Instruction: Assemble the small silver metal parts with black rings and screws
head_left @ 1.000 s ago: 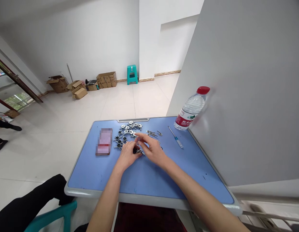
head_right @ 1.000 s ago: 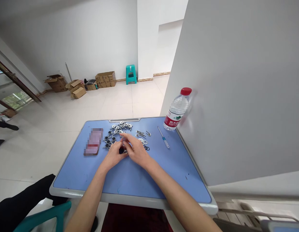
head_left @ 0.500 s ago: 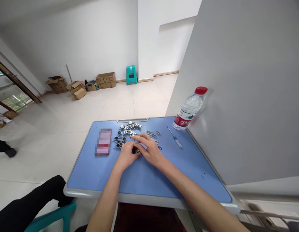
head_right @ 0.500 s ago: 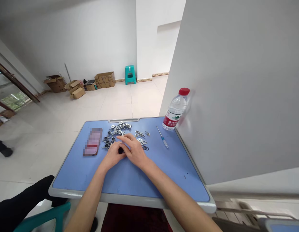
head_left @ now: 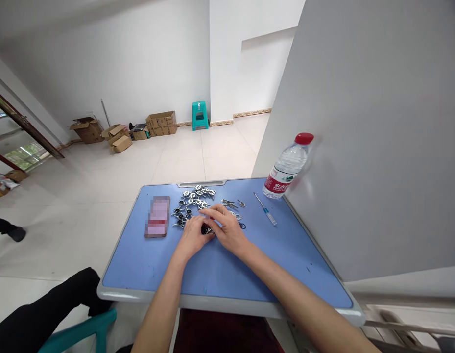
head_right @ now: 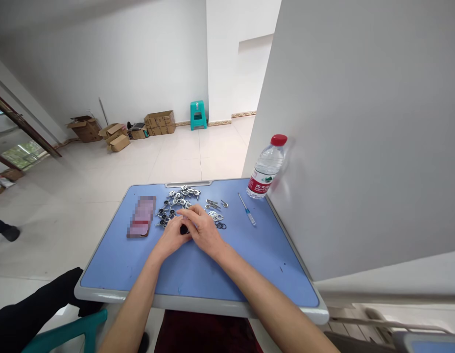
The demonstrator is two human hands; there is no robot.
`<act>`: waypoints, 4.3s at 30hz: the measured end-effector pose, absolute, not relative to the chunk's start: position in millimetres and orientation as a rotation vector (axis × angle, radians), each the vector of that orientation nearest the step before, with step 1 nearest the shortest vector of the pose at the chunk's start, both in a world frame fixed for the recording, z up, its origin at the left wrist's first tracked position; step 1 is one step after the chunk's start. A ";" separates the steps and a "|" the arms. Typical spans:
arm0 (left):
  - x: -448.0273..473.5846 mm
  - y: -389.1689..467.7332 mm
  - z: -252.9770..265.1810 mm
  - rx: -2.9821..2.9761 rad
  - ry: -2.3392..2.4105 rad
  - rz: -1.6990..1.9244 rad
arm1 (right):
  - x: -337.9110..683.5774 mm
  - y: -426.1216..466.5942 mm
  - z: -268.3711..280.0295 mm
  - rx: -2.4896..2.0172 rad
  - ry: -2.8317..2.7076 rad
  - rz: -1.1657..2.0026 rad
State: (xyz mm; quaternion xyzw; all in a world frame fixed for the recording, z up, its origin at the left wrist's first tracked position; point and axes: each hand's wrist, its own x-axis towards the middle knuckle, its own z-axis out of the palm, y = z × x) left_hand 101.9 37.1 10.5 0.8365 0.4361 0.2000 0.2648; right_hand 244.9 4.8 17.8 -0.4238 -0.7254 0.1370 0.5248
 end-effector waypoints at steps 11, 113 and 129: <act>102.1 39.3 7.2 2.270 1.166 0.571 | 245.2 3.8 18.0 -0.953 -1.765 0.323; 102.5 31.7 26.3 2.188 1.213 0.477 | 263.9 -2.5 32.4 -1.285 -1.525 0.585; 102.0 32.4 25.3 2.184 1.206 0.481 | 261.9 0.0 24.8 -1.204 -1.631 0.434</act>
